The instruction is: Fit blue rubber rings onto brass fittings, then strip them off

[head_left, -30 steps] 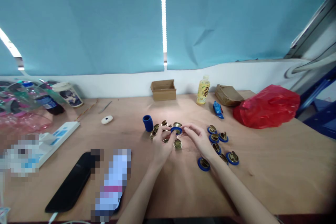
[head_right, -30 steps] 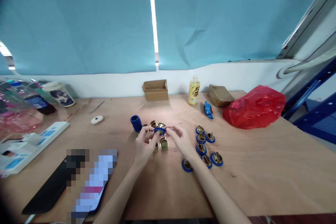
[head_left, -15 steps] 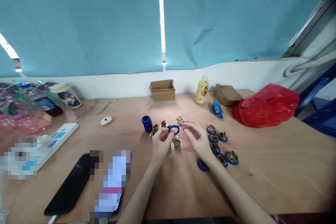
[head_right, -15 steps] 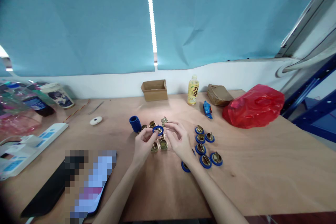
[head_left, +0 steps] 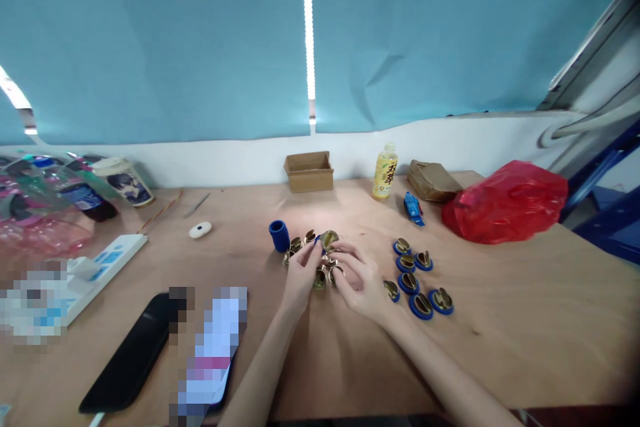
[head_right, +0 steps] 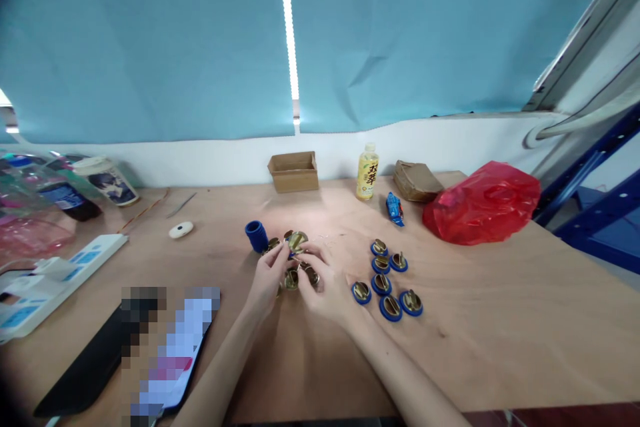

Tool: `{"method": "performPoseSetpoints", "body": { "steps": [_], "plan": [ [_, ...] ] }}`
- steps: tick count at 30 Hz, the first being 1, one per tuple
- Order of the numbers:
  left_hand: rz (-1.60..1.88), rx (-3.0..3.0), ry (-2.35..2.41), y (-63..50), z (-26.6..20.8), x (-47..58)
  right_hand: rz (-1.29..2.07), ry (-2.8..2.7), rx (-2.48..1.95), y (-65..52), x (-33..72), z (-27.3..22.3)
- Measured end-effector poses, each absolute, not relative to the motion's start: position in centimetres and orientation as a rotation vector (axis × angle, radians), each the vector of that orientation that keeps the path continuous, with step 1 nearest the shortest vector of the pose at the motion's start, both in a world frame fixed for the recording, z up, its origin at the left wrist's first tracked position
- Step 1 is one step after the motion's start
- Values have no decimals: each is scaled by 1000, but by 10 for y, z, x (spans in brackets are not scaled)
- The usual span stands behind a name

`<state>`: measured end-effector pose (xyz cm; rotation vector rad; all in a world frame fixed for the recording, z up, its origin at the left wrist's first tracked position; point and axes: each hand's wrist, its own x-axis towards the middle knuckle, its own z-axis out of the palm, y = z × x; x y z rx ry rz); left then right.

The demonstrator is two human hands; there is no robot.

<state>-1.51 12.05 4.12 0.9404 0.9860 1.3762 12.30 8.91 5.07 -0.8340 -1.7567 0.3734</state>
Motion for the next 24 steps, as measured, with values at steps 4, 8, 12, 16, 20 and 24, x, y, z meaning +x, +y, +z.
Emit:
{"method": "performPoseSetpoints", "body": {
  "steps": [4,8,12,16,20,24],
  "plan": [
    [1359,991,944,121,36,-18,437,-1798,-822,86,118,50],
    [1317,1020,979,120,35,-17,484,-1795,-842,84,117,54],
    [1287,1040,999,118,40,-15,432,-1729,-948,86,120,56],
    [1277,1063,999,117,44,-14,403,-1740,-1021,90,124,57],
    [1302,1054,1002,117,44,-14,492,-1826,-1022,91,125,56],
    [1282,1081,1019,118,41,-13,662,-1839,-1041,90,124,51]
  ]
}}
